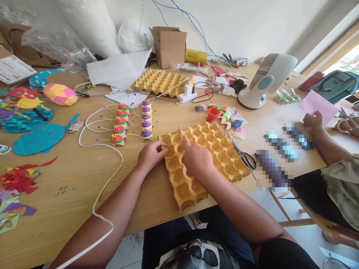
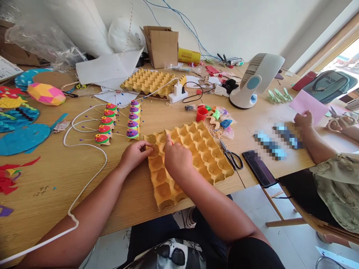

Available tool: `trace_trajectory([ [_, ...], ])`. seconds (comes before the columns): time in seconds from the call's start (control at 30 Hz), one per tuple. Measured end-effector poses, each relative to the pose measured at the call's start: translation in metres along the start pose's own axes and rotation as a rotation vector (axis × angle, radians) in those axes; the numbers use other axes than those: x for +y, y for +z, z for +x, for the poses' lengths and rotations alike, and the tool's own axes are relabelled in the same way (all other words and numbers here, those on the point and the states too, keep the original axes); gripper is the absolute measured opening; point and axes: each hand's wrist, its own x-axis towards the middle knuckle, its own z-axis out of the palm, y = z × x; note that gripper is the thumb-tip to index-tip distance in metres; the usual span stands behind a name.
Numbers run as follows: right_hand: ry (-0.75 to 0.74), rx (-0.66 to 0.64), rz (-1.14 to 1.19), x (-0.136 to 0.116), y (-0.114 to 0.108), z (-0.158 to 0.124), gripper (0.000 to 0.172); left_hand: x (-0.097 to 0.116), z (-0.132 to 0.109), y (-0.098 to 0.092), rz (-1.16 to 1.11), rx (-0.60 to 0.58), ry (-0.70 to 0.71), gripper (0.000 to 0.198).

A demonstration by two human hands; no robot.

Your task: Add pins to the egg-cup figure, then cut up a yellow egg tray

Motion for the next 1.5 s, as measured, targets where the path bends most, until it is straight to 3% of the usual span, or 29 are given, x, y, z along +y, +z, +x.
trace_trajectory([
  [0.17, -0.005, 0.001, -0.035, 0.001, 0.002, -0.018, 0.068, 0.0, 0.001, 0.0, 0.02, 0.003, 0.02, 0.037],
  [0.43, 0.004, 0.005, 0.048, -0.006, -0.006, 0.017, 0.072, -0.002, 0.002, 0.0, -0.007, -0.018, 0.019, 0.04],
  [0.7, 0.026, -0.031, -0.002, -0.001, 0.003, -0.013, 0.07, 0.0, 0.001, -0.001, 0.051, -0.011, 0.022, 0.036],
  [1.03, 0.019, 0.006, 0.064, -0.001, 0.001, 0.015, 0.08, -0.002, 0.001, 0.0, 0.029, -0.019, 0.024, 0.037],
  [1.5, 0.001, -0.007, 0.113, 0.005, 0.001, 0.014, 0.082, -0.006, 0.004, 0.004, -0.084, -0.018, 0.0, 0.044],
])
